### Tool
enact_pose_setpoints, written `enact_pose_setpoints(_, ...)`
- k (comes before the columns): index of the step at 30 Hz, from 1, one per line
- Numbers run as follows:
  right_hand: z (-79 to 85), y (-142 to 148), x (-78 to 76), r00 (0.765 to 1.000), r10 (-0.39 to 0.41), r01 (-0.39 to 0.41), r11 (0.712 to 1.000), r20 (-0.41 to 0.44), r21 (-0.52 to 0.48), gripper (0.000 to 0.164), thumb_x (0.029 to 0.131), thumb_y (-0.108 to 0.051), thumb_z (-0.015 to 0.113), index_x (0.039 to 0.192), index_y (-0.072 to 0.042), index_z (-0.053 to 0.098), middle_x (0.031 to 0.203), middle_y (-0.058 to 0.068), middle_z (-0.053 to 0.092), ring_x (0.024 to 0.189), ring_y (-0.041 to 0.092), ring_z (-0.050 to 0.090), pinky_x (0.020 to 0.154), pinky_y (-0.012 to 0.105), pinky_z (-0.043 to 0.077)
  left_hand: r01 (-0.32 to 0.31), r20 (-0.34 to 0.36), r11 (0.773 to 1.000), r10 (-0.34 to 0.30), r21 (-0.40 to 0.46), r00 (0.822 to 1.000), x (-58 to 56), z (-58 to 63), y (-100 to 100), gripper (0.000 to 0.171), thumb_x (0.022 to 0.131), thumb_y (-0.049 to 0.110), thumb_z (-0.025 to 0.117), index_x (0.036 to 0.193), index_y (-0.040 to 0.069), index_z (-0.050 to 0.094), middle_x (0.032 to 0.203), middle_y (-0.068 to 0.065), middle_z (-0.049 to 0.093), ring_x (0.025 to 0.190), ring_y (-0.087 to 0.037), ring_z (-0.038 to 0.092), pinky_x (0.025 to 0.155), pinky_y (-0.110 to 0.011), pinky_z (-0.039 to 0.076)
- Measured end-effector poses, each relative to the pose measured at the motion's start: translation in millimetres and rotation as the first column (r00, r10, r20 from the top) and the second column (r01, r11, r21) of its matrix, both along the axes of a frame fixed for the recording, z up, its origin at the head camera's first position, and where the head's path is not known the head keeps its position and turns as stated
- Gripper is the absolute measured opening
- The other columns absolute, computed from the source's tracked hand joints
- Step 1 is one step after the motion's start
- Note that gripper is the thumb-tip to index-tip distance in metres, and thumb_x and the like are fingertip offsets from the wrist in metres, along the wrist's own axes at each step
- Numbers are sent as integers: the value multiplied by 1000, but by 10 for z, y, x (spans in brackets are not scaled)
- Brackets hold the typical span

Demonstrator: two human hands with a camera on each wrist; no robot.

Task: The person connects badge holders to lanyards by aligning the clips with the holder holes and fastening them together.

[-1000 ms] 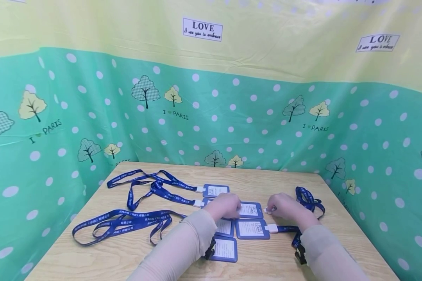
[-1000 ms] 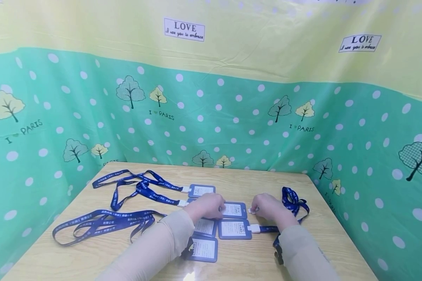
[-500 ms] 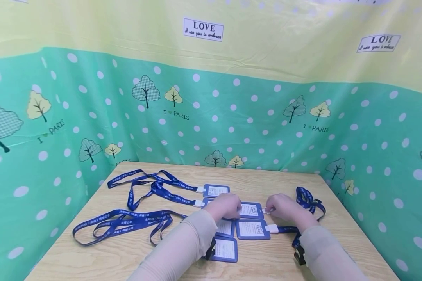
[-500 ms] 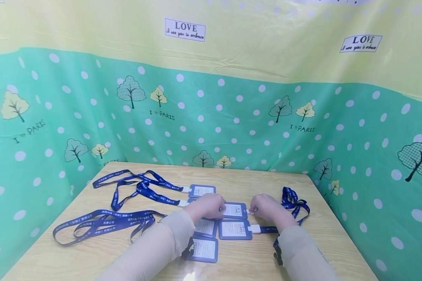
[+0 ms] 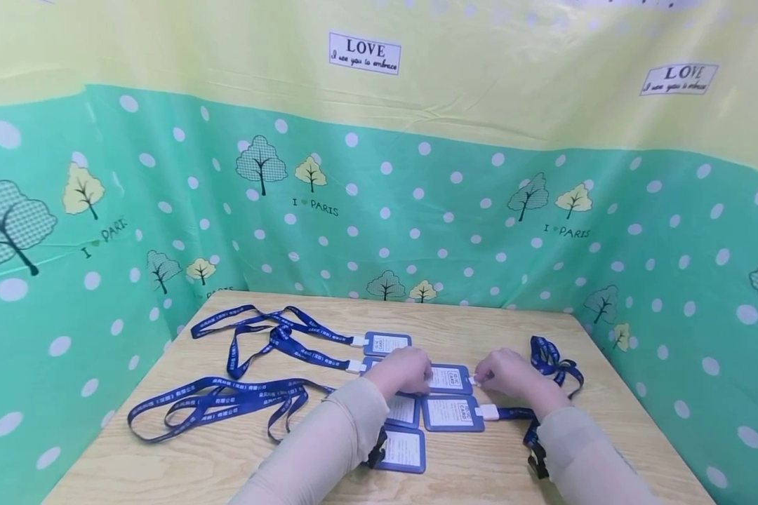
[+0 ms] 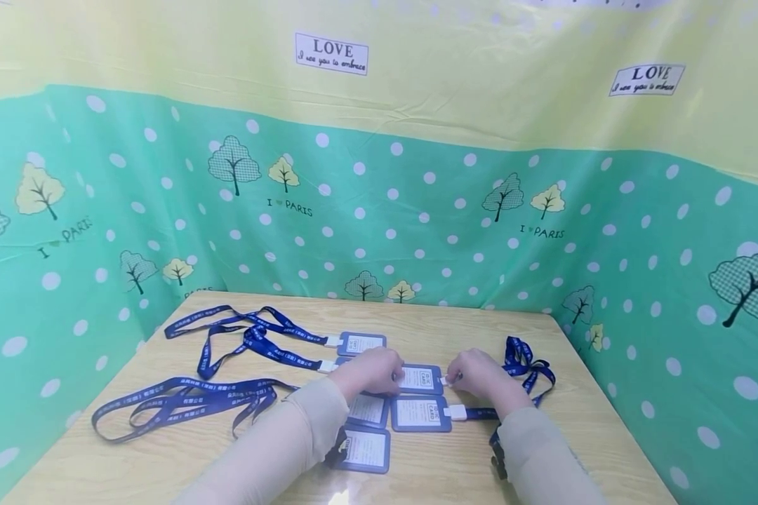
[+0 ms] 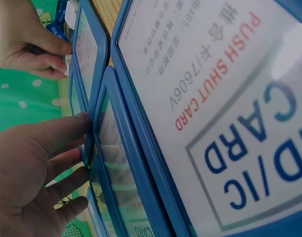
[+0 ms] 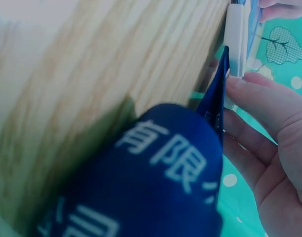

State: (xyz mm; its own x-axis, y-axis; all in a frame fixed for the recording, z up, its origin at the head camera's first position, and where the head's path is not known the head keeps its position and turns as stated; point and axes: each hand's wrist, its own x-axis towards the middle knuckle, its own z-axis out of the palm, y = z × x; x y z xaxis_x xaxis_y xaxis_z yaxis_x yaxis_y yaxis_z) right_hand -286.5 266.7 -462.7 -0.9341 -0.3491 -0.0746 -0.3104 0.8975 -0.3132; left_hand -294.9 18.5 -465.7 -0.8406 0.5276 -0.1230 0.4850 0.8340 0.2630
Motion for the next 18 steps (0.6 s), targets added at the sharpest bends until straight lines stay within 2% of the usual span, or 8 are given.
enact_pose_setpoints(4,-20,16,4,1000,2,-2,1000,12,-15,21,82,-2,82,87,-23,80,97,-4,75,98,22,70,92,47,57,-7,18,1000,7,11,1000,1,6,9,32,85,32,83,114,19,78,116,4,71,111,-17,65,98,-32,52)
enact_pose_setpoints(9,-33,15,-17,1000,6,-5,1000,22,-31,22,81,-3,82,85,-24,80,96,-5,75,97,21,70,91,48,57,-5,4,1000,5,10,1000,-3,6,7,31,83,31,85,110,18,79,113,4,72,106,-16,65,96,-31,52)
enact_pose_setpoints(18,-13,6,-46,998,-49,49,999,30,-7,18,83,-5,82,89,-22,80,96,-3,75,94,20,69,87,45,58,-4,4,1000,4,8,1000,-16,39,20,30,82,30,85,109,18,79,111,3,72,105,-16,65,96,-30,52)
